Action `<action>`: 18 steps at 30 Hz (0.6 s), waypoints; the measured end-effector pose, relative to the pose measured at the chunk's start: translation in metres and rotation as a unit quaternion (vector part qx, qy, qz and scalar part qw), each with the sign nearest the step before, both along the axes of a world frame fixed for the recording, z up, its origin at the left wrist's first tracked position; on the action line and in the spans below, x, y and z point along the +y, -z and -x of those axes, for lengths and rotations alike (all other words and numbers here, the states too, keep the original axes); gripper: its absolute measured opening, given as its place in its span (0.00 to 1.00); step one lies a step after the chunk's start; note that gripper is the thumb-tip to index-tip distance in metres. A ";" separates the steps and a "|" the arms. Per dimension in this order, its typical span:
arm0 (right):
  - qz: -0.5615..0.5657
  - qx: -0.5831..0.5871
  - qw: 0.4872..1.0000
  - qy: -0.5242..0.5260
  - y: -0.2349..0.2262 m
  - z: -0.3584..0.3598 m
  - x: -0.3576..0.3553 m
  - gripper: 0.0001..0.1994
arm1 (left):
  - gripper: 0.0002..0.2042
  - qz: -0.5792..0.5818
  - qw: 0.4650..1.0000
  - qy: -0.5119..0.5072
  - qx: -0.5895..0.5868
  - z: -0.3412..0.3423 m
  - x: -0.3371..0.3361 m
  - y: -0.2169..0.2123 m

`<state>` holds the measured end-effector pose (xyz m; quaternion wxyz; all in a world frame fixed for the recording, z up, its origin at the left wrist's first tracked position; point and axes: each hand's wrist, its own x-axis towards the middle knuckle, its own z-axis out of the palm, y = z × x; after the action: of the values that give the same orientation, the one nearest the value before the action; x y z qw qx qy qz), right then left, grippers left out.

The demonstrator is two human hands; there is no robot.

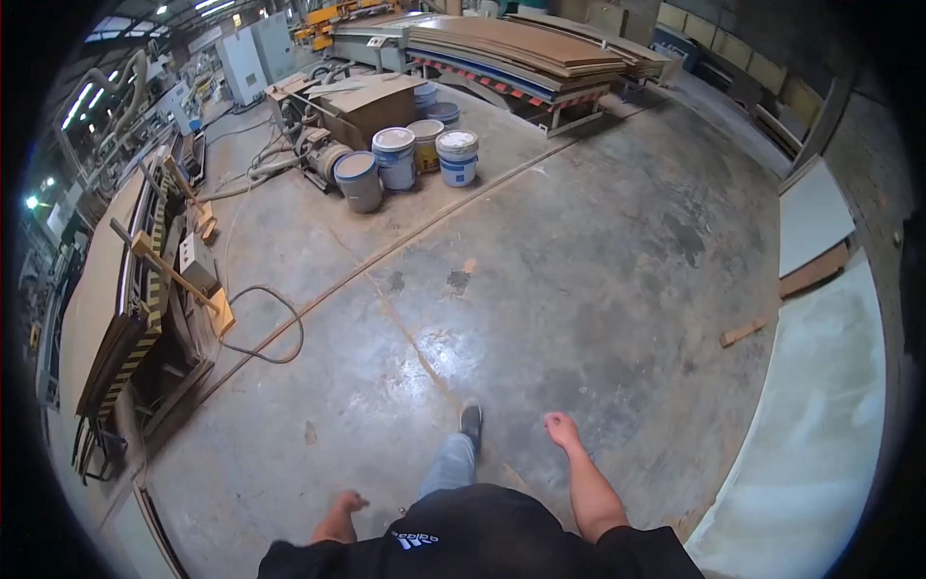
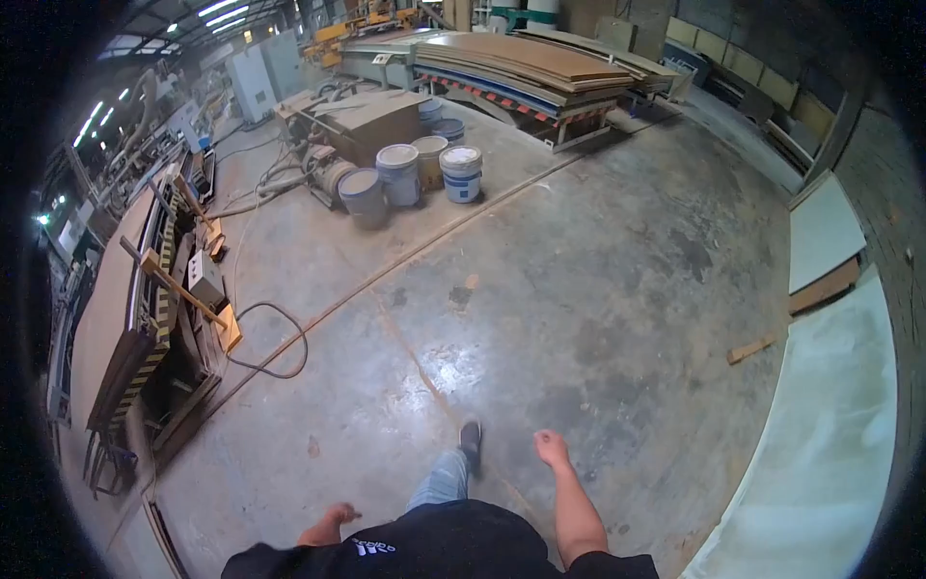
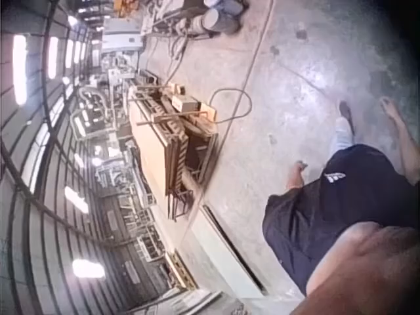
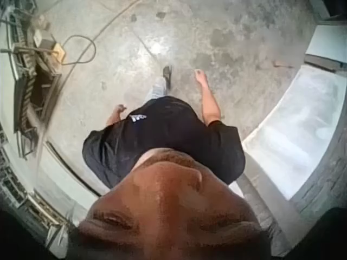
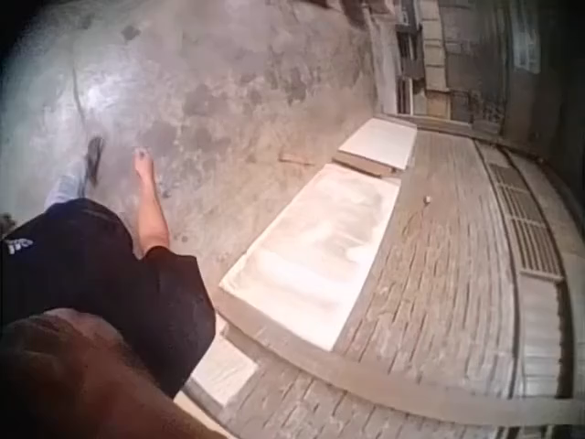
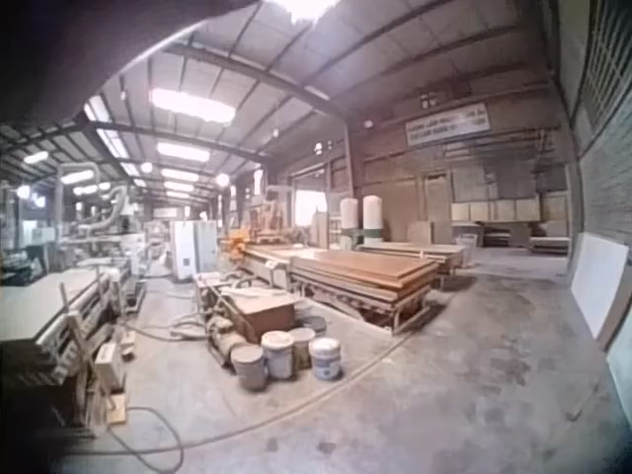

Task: The recorder is collecting buckets of liquid and pouring them into a large machine intake on a production floor.

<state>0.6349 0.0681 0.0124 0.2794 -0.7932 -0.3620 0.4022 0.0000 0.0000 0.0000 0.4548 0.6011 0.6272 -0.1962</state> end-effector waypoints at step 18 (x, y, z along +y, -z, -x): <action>0.344 -0.048 0.934 -0.084 0.035 -0.199 0.505 0.23 | 0.25 -0.313 0.917 -0.122 -0.214 -0.386 0.938 -0.057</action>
<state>0.8342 0.5735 -0.0221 -0.0631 -0.8259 -0.2795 0.4855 0.3856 0.9379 0.0565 0.3875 0.6594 0.6124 0.2000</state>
